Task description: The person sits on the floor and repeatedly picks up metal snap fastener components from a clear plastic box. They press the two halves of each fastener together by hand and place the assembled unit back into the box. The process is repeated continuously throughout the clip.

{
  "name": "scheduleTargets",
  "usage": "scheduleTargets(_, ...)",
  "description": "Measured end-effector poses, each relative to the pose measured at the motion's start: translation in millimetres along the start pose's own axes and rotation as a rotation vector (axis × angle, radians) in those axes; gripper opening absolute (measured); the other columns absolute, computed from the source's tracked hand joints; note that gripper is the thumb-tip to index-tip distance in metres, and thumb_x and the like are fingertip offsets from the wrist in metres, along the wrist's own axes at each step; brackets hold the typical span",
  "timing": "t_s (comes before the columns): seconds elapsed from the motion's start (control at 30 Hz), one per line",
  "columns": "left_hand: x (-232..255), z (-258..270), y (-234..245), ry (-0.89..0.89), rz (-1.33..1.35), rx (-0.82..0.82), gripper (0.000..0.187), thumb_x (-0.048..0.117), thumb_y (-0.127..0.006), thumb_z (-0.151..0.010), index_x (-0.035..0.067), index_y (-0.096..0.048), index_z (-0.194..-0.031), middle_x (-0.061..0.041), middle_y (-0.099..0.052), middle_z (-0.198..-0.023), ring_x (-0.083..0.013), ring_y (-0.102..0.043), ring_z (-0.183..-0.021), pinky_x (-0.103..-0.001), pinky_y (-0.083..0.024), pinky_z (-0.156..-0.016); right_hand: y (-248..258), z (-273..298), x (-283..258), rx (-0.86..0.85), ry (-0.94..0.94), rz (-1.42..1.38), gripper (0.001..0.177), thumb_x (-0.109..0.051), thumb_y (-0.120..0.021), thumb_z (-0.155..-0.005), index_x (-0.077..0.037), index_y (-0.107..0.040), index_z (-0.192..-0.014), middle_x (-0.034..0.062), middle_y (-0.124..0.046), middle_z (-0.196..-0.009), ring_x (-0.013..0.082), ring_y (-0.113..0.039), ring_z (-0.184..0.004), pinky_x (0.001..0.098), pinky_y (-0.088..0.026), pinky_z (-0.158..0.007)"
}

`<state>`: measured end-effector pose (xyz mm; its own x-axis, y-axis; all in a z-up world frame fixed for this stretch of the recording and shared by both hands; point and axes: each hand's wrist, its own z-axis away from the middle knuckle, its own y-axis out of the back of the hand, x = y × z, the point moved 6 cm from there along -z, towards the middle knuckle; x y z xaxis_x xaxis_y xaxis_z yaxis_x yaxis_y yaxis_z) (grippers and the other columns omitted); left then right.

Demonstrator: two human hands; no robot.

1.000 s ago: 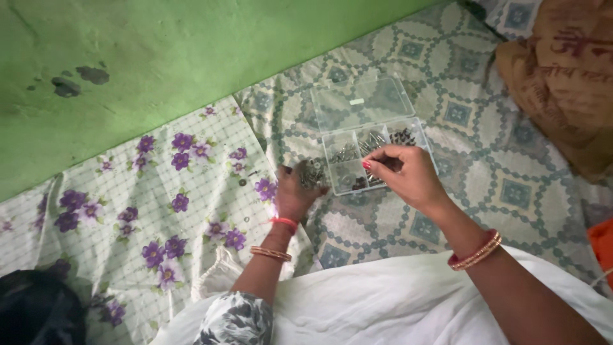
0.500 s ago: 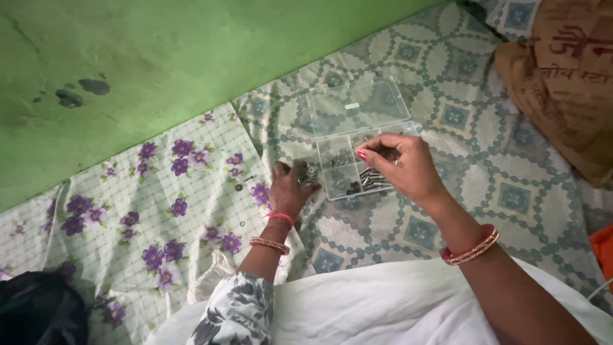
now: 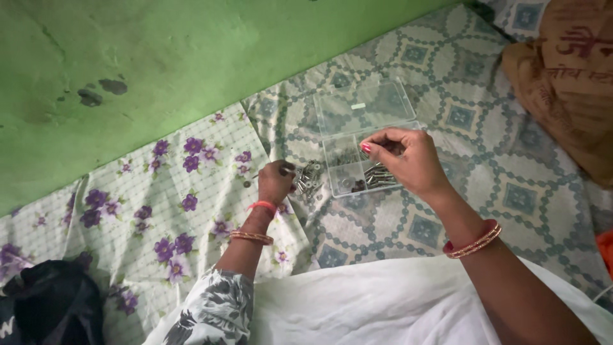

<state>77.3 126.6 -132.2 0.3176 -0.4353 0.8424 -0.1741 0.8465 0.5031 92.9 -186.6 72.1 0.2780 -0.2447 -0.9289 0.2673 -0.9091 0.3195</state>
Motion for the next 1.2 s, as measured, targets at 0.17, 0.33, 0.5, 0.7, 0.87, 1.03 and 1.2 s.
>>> scheduleTargets(0.17, 24.3, 26.3, -4.5, -0.153, -0.335, 0.058, 0.056, 0.025, -0.098, -0.06, 0.004, -0.07, -0.104, -0.018, -0.075, -0.092, -0.0314, -0.073, -0.081, -0.042, -0.058, -0.076, 0.5, 0.5, 2.0, -0.003, 0.003, -0.004, 0.014, -0.013, -0.075, -0.094, -0.003, -0.079, -0.102, 0.0014, -0.077, -0.087, 0.0031, -0.066, -0.075, 0.0192, -0.054, -0.066)
scheduleTargets(0.33, 25.7, 31.8, -24.0, -0.391, -0.339, 0.23, 0.059, 0.013, -0.096, -0.054, 0.003, -0.069, -0.105, -0.02, -0.071, -0.092, -0.0378, -0.07, -0.082, -0.045, -0.056, -0.071, -0.2, 0.0, 4.5, 0.007, -0.017, 0.031, 0.014, -0.014, -0.076, -0.093, -0.004, -0.08, -0.102, 0.0021, -0.078, -0.086, 0.0035, -0.066, -0.073, 0.0199, -0.054, -0.065)
scheduleTargets(0.5, 4.4, 1.6, -20.8, -0.229, -0.148, 0.301, 0.023, 0.013, -0.08, -0.076, 0.01, -0.076, -0.098, -0.014, -0.076, -0.091, -0.0299, -0.076, -0.085, -0.041, -0.06, -0.08, 0.9, -0.5, 6.9, -0.005, -0.019, -0.04, 0.016, -0.014, -0.076, -0.093, -0.003, -0.079, -0.103, 0.002, -0.078, -0.088, 0.0029, -0.067, -0.075, 0.0192, -0.055, -0.067)
scheduleTargets(0.7, 20.2, -7.7, -17.7, -0.255, -0.321, 0.239, 0.014, 0.016, -0.076, -0.083, 0.013, -0.079, -0.096, -0.013, -0.071, -0.1, -0.034, -0.071, -0.091, -0.044, -0.057, -0.081, 2.7, -2.5, 10.1, -0.001, -0.034, 0.001, 0.016, -0.015, -0.076, -0.094, -0.003, -0.079, -0.103, 0.0027, -0.078, -0.088, 0.0042, -0.067, -0.074, 0.0198, -0.054, -0.066)
scheduleTargets(0.87, 33.9, -8.8, -34.3, -0.393, -0.576, 0.168, 0.01, 0.017, -0.07, -0.087, 0.015, -0.079, -0.092, -0.011, -0.067, -0.106, -0.0327, -0.065, -0.105, -0.045, -0.055, -0.086, 0.2, -3.6, 14.3, -0.004, -0.022, -0.013, 0.015, -0.014, -0.075, -0.094, -0.003, -0.079, -0.103, 0.0029, -0.078, -0.088, 0.0038, -0.067, -0.075, 0.0194, -0.055, -0.067)
scheduleTargets(1.03, 54.7, -4.1, -32.6, -0.476, -0.7, 0.166, 0.011, 0.019, -0.068, -0.09, 0.009, -0.073, -0.091, -0.012, -0.069, -0.103, -0.0336, -0.066, -0.105, -0.046, -0.056, -0.083, 2.3, -3.6, 17.4, -0.005, -0.039, 0.004, 0.014, -0.013, -0.076, -0.094, -0.002, -0.08, -0.103, 0.0027, -0.078, -0.087, 0.0042, -0.067, -0.075, 0.0197, -0.054, -0.068)
scheduleTargets(1.2, 133.4, 12.1, 12.5, -0.53, -0.313, 0.229, 0.008, 0.013, -0.073, -0.091, 0.01, -0.074, -0.098, -0.009, -0.075, -0.096, -0.0259, -0.073, -0.084, -0.039, -0.059, -0.074, 1.9, -4.8, 10.7, -0.002, 0.004, -0.038, 0.014, -0.011, -0.074, -0.095, -0.001, -0.078, -0.104, 0.0018, -0.078, -0.089, 0.0044, -0.068, -0.079, 0.0194, -0.056, -0.07)
